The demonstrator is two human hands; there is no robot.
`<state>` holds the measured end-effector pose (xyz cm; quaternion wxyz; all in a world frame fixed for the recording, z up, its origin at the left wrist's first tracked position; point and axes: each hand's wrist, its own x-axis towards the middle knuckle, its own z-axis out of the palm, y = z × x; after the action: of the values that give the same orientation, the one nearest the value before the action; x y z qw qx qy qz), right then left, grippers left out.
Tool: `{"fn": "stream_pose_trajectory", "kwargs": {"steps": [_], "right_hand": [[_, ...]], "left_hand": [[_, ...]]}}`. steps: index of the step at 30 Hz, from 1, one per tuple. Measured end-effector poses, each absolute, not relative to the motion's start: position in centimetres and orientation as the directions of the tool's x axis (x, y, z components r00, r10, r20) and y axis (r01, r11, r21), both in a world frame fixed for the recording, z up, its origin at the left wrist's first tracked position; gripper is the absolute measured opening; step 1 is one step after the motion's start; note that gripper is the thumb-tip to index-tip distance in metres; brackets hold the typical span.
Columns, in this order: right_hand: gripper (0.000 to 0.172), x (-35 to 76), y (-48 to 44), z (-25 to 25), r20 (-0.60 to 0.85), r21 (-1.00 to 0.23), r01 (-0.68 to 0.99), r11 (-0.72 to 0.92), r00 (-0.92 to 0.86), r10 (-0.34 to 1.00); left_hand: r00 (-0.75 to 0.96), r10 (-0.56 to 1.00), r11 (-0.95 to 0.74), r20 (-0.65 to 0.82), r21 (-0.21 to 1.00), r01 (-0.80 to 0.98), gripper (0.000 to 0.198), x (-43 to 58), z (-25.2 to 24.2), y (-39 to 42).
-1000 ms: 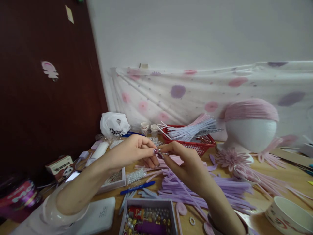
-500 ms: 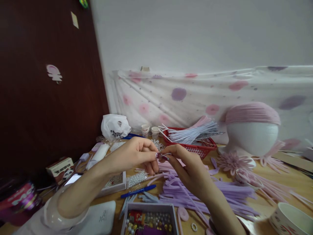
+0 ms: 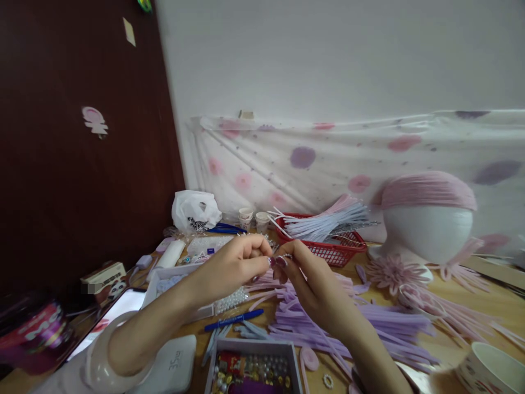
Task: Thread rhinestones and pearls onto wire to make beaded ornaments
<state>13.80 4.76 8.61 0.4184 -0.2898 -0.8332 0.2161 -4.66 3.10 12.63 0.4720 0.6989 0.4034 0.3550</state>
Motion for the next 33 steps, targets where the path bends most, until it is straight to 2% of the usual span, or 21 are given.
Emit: {"fn": "stream_pose_trajectory", "kwargs": {"steps": [3,7,9,12,16,18,20,23,26,30,33], "right_hand": [[0.026,13.5,4.7,8.6,0.51,-0.69,0.264,0.674,-0.484,0.711],[0.033,13.5,4.6,8.5,0.415,-0.813,0.191,0.55,-0.473,0.777],[0.033,13.9,4.6,8.7,0.395,-0.839,0.164,0.518,-0.471,0.789],[0.019,14.9,4.6,9.2,0.504,-0.768,0.168,0.618,-0.437,0.745],[0.028,16.0,4.8,9.9,0.692,-0.519,0.258,0.815,-0.432,0.578],[0.015,16.2,4.8,10.0,0.734,-0.416,0.304,0.857,-0.444,0.514],[0.004,16.2,4.8,9.9,0.753,-0.366,0.335,0.868,-0.442,0.488],[0.006,16.1,4.7,9.9,0.767,-0.374,0.341,0.862,-0.409,0.494],[0.019,16.2,4.5,10.0,0.755,-0.411,0.303,0.86,-0.416,0.507],[0.012,16.6,4.5,10.2,0.701,-0.451,0.286,0.846,-0.473,0.534],[0.023,16.7,4.4,10.1,0.681,-0.53,0.215,0.82,-0.469,0.563]], "left_hand": [[0.423,0.884,-0.328,0.198,0.908,0.261,0.008,-4.3,12.3,2.8],[0.376,0.867,-0.477,0.326,0.761,0.441,0.008,-4.1,12.2,2.5],[0.38,0.864,-0.482,0.33,0.761,0.435,0.008,-4.1,12.2,2.6],[0.405,0.874,-0.389,0.269,0.887,0.25,0.007,-4.4,12.1,3.0],[0.467,0.86,-0.207,0.208,0.977,-0.053,0.006,-4.4,11.8,3.4],[0.487,0.853,-0.146,0.189,0.981,-0.124,0.005,-4.2,11.8,3.2],[0.501,0.851,-0.104,0.157,0.986,-0.131,0.005,-4.1,11.9,2.9],[0.524,0.846,-0.037,0.099,0.991,-0.129,0.004,-4.0,12.3,2.5],[0.552,0.833,0.051,0.042,0.987,-0.152,0.003,-4.2,12.7,2.4],[0.593,0.805,0.15,-0.029,0.976,-0.156,0.0,-4.5,12.8,2.7],[0.614,0.787,0.191,-0.06,0.97,-0.15,0.005,-4.6,12.7,3.1]]}}
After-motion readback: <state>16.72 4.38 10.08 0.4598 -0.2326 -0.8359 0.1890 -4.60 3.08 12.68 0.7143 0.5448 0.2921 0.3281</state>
